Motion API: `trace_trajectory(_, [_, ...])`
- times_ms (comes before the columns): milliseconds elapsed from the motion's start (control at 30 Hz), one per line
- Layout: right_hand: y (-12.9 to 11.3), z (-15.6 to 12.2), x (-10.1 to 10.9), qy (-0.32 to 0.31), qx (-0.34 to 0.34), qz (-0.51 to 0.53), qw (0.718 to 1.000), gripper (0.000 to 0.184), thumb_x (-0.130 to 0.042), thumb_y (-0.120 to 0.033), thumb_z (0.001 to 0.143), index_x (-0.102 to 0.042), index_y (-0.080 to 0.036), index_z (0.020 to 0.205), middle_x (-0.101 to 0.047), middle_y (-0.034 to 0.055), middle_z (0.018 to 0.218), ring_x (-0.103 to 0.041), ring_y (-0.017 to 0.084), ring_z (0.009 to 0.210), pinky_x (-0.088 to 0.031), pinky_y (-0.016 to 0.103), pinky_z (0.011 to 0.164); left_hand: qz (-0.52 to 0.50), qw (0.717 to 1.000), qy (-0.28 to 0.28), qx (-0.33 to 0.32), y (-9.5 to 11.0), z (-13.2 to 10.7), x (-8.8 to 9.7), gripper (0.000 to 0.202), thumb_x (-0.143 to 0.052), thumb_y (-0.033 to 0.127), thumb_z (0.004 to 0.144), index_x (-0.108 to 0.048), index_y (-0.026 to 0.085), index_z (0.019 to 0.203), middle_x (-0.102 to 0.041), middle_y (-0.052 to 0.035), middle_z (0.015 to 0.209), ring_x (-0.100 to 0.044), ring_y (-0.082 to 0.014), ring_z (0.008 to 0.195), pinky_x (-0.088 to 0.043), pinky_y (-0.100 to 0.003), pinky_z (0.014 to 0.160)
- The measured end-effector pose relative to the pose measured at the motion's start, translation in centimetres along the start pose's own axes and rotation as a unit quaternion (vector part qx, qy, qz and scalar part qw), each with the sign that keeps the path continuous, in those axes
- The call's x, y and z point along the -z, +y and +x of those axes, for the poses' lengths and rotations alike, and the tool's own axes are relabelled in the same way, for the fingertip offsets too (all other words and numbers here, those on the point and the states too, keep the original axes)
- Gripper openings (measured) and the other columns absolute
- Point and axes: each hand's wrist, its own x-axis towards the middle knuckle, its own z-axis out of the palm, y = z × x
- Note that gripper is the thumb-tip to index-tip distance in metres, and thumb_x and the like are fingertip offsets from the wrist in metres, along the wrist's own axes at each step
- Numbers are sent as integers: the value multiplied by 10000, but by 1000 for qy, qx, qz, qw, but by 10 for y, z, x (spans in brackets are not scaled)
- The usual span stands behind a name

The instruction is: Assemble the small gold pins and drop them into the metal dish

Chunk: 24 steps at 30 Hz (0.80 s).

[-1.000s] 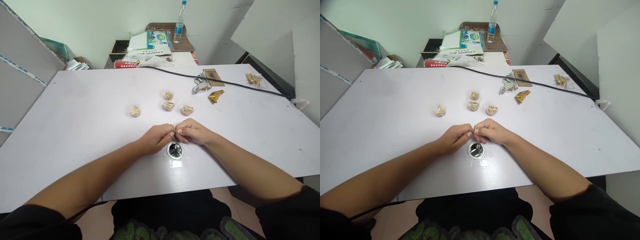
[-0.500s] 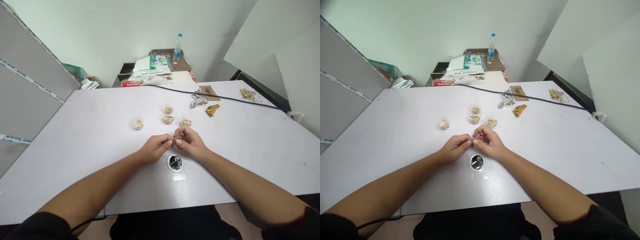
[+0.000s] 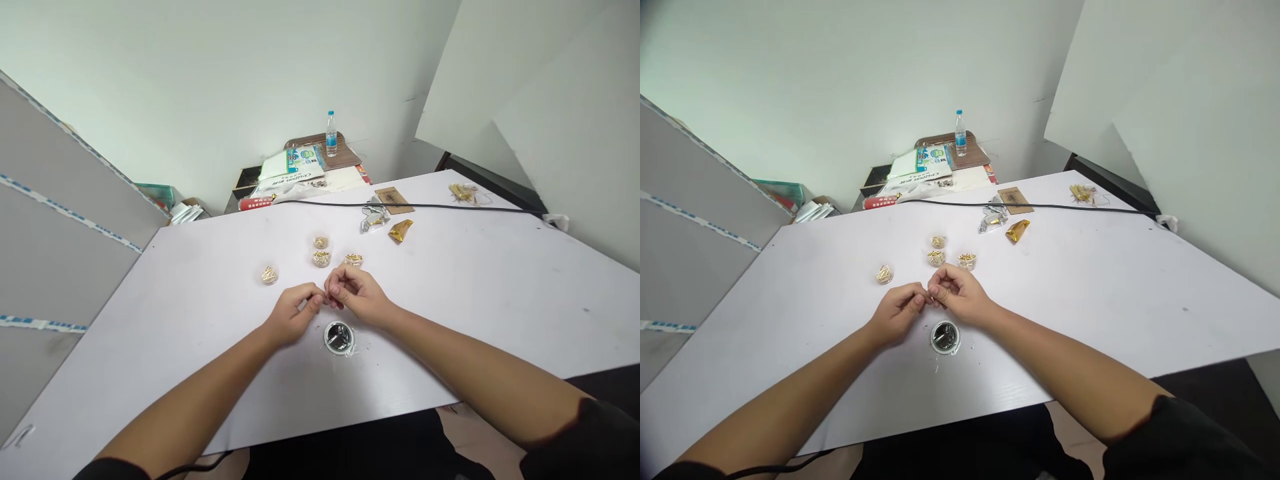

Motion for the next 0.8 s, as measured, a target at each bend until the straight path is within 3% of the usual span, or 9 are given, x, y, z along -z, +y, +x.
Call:
trace_trajectory(133, [-2,1,5,16,-2,-75,997,263,-639,-403,874,-520,-170,852,-624,20,718,-573,105,568,-464,244,550,161,981,102,-33,24,26,20,233,-459,321,968,-632,166,951,-620,-37,816,-557,-129,732,-461,-262,694])
trace_trajectory(267, [2,1,7,-10,42,-233,972,113,-629,-262,867,-611,-154,838,-652,28,703,-584,121,615,-458,245,594,299,950,40,-86,41,75,37,211,-474,244,941,-668,170,979,-599,-65,926,-564,-164,863,-474,-298,779])
trace_trajectory(367, [4,0,8,-30,64,-279,958,74,-647,-215,856,-661,-154,815,-680,39,738,-589,128,655,-448,246,627,415,907,-32,-62,45,114,41,230,-480,179,915,-704,169,965,-573,-91,1017,-523,-215,1009,-445,-361,923])
trace_trajectory(500, [4,1,9,-43,81,-297,950,61,-651,-181,861,-686,-156,819,-701,46,767,-602,136,676,-441,252,659,553,819,-148,31,44,153,44,268,-486,168,902,-718,186,1034,-530,-113,1201,-446,-276,1111,-413,-418,963])
trace_trajectory(633, [4,2,9,-46,87,-311,945,57,-656,-183,867,-694,-157,834,-712,51,790,-621,144,707,-444,254,676,572,797,-172,86,32,178,49,228,-551,164,844,-751,166,955,-533,-147,1189,-442,-308,1099,-413,-472,957])
trace_trajectory(800, [6,2,7,-52,86,-323,941,51,-658,-188,869,-698,-174,840,-730,46,829,-653,155,752,-467,257,694,566,786,-225,104,8,198,49,163,-699,250,748,-785,268,884,-353,-66,1486,-322,-370,1267,-340,-555,1042])
